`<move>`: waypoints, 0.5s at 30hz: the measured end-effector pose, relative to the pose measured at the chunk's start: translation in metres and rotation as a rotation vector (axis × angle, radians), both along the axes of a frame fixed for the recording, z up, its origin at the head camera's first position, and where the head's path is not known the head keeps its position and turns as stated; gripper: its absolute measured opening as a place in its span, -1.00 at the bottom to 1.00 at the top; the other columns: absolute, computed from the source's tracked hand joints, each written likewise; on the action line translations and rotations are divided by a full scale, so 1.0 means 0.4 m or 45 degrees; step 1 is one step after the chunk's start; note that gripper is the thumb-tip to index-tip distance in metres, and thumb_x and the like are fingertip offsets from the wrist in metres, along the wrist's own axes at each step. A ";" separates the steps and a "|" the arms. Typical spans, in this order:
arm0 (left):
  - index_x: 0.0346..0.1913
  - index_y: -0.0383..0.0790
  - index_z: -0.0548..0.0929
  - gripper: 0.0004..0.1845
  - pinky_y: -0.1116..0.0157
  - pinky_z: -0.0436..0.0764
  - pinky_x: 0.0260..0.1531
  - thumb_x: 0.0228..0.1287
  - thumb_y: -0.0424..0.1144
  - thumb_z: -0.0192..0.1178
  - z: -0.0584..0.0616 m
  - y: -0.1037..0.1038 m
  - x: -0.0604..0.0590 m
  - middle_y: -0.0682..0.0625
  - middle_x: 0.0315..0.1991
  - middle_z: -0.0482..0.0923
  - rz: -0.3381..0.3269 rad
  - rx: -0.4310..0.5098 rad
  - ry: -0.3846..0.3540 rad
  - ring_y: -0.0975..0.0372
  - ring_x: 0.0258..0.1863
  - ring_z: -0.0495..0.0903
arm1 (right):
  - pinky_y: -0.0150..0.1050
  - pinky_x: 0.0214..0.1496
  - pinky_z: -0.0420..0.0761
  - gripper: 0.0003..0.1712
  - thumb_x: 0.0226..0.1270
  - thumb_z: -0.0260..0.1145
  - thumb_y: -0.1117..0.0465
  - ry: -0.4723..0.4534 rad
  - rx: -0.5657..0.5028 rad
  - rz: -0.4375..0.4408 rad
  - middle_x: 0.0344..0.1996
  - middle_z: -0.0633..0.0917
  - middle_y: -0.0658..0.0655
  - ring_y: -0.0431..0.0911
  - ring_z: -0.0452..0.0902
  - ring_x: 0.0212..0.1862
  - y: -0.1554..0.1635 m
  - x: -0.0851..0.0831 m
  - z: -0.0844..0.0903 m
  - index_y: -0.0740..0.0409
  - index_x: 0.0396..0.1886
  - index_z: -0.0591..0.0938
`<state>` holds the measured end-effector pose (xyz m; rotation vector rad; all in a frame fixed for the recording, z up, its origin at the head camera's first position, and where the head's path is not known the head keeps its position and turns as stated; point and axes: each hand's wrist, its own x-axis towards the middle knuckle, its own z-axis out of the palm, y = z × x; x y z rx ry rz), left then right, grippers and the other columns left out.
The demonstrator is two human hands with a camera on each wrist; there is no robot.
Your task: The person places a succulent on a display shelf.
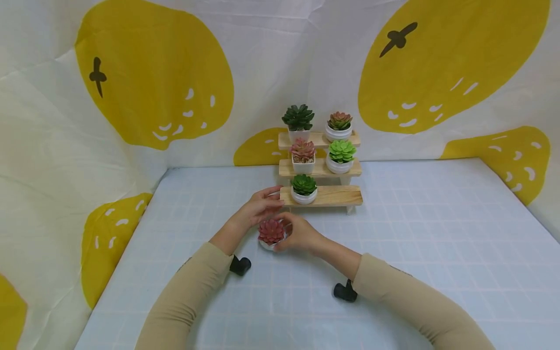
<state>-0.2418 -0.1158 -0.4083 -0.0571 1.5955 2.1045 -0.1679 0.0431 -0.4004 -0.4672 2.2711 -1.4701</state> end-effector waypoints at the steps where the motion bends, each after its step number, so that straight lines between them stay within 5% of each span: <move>1: 0.40 -0.35 0.13 -0.38 0.42 0.55 -0.22 0.29 -0.63 -0.08 0.000 0.000 0.000 -0.36 0.32 0.18 -0.001 0.000 0.000 0.29 -0.22 0.54 | -0.22 -0.14 0.52 -0.22 -0.21 0.55 0.37 0.001 0.003 0.003 -0.16 0.57 0.14 -0.01 0.47 -0.12 -0.001 -0.001 0.000 0.20 0.12 0.46; 15: 0.41 -0.35 0.11 -0.38 0.42 0.54 -0.23 0.30 -0.62 -0.08 0.001 0.000 0.002 -0.35 0.33 0.17 -0.006 0.002 0.002 0.31 -0.27 0.55 | -0.22 -0.07 0.51 -0.27 -0.15 0.54 0.29 0.013 -0.056 0.092 -0.12 0.59 0.09 -0.05 0.49 -0.10 0.003 -0.005 -0.005 0.20 0.12 0.47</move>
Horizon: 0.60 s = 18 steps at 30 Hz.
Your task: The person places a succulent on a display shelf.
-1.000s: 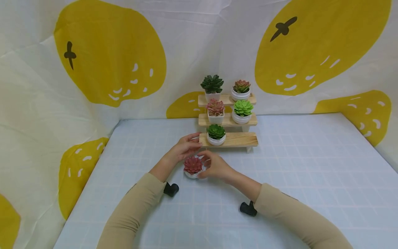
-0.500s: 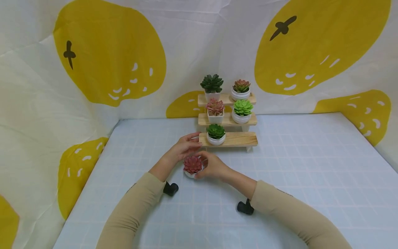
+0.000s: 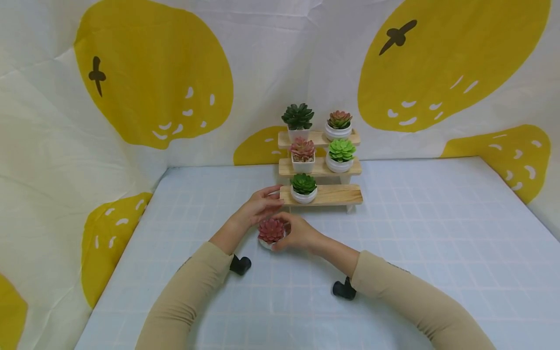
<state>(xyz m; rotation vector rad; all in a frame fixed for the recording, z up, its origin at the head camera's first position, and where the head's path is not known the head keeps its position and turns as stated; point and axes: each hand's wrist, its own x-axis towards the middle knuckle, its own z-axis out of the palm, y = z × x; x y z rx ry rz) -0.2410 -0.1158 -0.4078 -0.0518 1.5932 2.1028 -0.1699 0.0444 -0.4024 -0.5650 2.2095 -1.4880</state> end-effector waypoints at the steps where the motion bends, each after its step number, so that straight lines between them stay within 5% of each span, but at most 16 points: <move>1: 0.41 -0.34 0.11 -0.38 0.42 0.54 -0.24 0.29 -0.62 -0.08 0.001 0.000 0.000 -0.34 0.33 0.17 0.002 0.002 -0.002 0.31 -0.29 0.55 | -0.23 -0.08 0.51 -0.27 -0.15 0.54 0.28 0.001 -0.003 -0.001 -0.13 0.59 0.09 -0.05 0.50 -0.11 0.001 0.001 0.000 0.19 0.11 0.48; 18: 0.41 -0.34 0.11 -0.38 0.43 0.54 -0.25 0.30 -0.62 -0.09 -0.002 -0.004 -0.001 -0.34 0.34 0.15 -0.006 0.038 -0.015 0.29 -0.25 0.54 | -0.24 -0.12 0.51 -0.25 -0.12 0.52 0.34 -0.076 -0.010 -0.027 -0.06 0.59 0.13 -0.03 0.48 -0.08 0.015 0.002 0.005 0.20 0.16 0.46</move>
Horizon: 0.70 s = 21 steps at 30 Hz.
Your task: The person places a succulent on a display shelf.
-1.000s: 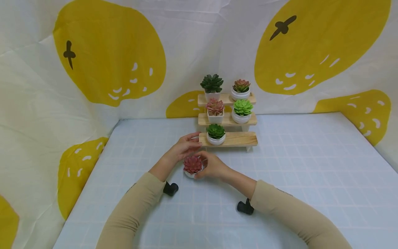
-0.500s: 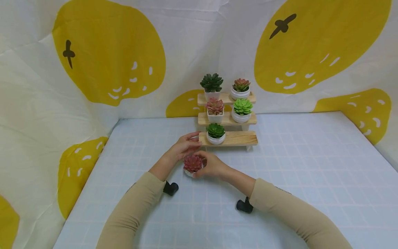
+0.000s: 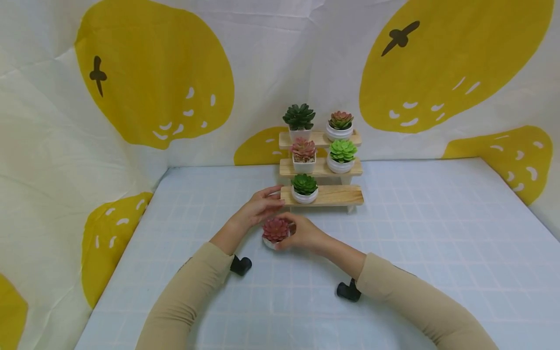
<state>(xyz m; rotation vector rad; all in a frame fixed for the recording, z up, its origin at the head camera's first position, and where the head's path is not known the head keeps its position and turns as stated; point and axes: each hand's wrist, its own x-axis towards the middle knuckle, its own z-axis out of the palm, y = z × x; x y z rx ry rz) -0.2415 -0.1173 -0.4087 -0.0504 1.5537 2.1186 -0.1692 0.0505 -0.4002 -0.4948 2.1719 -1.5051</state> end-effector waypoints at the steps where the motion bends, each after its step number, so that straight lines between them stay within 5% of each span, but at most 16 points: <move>1: 0.41 -0.34 0.11 -0.38 0.43 0.54 -0.26 0.30 -0.62 -0.09 0.000 0.000 0.000 -0.34 0.34 0.15 0.000 0.000 -0.001 0.29 -0.25 0.54 | -0.24 -0.12 0.51 -0.25 -0.12 0.52 0.34 0.003 -0.004 0.003 -0.06 0.59 0.13 -0.04 0.49 -0.09 0.002 0.000 0.000 0.21 0.16 0.46; 9: 0.41 -0.34 0.11 -0.39 0.35 0.51 -0.08 0.31 -0.60 -0.08 -0.002 0.000 -0.002 -0.32 0.33 0.17 -0.013 -0.012 0.004 0.19 -0.07 0.49 | -0.26 -0.18 0.53 -0.24 -0.10 0.51 0.33 0.005 -0.015 0.019 -0.05 0.58 0.15 -0.04 0.50 -0.11 0.017 0.002 0.003 0.21 0.20 0.44; 21: 0.41 -0.34 0.11 -0.38 0.42 0.53 -0.20 0.30 -0.61 -0.08 -0.004 0.001 -0.002 -0.34 0.33 0.17 -0.015 -0.037 0.026 0.19 -0.05 0.47 | -0.24 -0.15 0.53 -0.25 -0.10 0.52 0.30 -0.004 -0.030 0.023 -0.06 0.60 0.12 -0.06 0.50 -0.10 0.045 0.011 0.006 0.19 0.18 0.46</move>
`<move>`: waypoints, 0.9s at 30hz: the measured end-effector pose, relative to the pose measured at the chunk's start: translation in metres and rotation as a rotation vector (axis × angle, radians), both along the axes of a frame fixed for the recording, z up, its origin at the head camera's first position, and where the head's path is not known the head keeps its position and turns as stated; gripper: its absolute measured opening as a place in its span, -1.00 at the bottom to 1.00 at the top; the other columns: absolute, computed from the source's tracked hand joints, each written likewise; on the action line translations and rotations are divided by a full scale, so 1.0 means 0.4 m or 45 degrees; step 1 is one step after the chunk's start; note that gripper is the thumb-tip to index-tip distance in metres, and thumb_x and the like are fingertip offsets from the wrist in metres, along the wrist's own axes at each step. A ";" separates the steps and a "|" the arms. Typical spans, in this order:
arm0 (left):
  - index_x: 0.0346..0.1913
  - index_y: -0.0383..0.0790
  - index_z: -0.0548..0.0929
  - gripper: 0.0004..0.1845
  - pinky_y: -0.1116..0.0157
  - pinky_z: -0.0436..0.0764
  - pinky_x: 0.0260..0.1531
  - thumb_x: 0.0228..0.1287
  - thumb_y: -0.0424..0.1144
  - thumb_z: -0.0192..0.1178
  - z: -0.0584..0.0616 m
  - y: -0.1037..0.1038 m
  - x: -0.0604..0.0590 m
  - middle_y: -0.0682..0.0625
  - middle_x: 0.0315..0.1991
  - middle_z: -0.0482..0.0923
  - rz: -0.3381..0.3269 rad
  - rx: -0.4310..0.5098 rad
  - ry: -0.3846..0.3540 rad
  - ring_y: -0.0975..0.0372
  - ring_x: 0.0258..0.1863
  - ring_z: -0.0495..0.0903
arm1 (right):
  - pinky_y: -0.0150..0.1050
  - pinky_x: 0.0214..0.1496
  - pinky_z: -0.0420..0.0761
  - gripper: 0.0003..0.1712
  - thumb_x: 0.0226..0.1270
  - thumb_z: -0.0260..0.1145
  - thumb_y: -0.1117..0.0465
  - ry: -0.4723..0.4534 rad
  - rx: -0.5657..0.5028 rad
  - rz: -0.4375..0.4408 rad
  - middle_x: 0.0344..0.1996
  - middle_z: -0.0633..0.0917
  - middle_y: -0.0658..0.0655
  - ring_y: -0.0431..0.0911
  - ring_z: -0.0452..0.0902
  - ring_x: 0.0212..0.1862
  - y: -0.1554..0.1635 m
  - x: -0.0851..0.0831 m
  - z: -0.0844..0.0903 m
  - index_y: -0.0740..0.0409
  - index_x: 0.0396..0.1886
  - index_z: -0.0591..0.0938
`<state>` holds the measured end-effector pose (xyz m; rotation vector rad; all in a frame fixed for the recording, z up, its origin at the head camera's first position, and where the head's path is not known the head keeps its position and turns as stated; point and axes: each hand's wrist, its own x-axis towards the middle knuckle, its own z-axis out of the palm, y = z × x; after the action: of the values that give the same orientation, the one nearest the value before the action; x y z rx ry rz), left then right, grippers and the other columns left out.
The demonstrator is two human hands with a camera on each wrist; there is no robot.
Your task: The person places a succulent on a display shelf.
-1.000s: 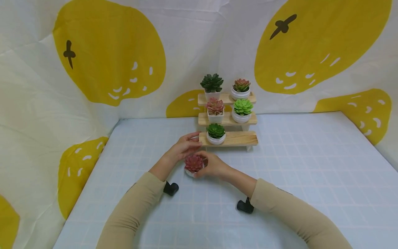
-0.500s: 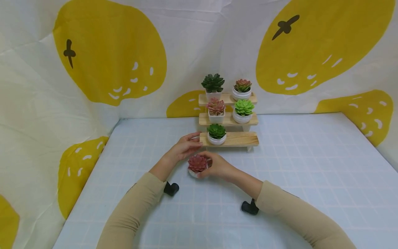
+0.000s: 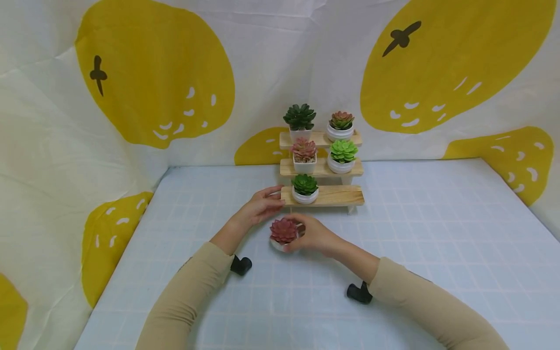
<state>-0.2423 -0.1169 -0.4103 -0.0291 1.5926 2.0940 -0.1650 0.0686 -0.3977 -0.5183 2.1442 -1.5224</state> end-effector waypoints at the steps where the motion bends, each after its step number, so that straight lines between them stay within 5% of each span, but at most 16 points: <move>1: 0.41 -0.34 0.11 -0.38 0.42 0.53 -0.20 0.30 -0.61 -0.08 0.000 0.000 0.000 -0.33 0.33 0.17 0.001 0.000 -0.001 0.18 -0.03 0.47 | -0.23 -0.15 0.54 -0.24 -0.10 0.52 0.30 -0.006 0.006 -0.003 -0.06 0.60 0.12 -0.06 0.50 -0.09 0.003 0.001 0.002 0.19 0.18 0.45; 27: 0.41 -0.31 0.12 -0.37 0.45 0.52 -0.30 0.29 -0.62 -0.07 0.004 0.002 0.003 -0.31 0.33 0.18 0.027 0.011 -0.030 0.28 -0.20 0.50 | -0.19 -0.10 0.54 -0.21 -0.07 0.52 0.26 -0.032 0.068 -0.064 -0.01 0.56 0.18 0.00 0.47 -0.05 0.075 0.010 0.022 0.20 0.22 0.41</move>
<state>-0.2412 -0.1161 -0.4086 -0.0681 1.5762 2.1088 -0.1612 0.0987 -0.3888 -0.4276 2.1875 -1.4856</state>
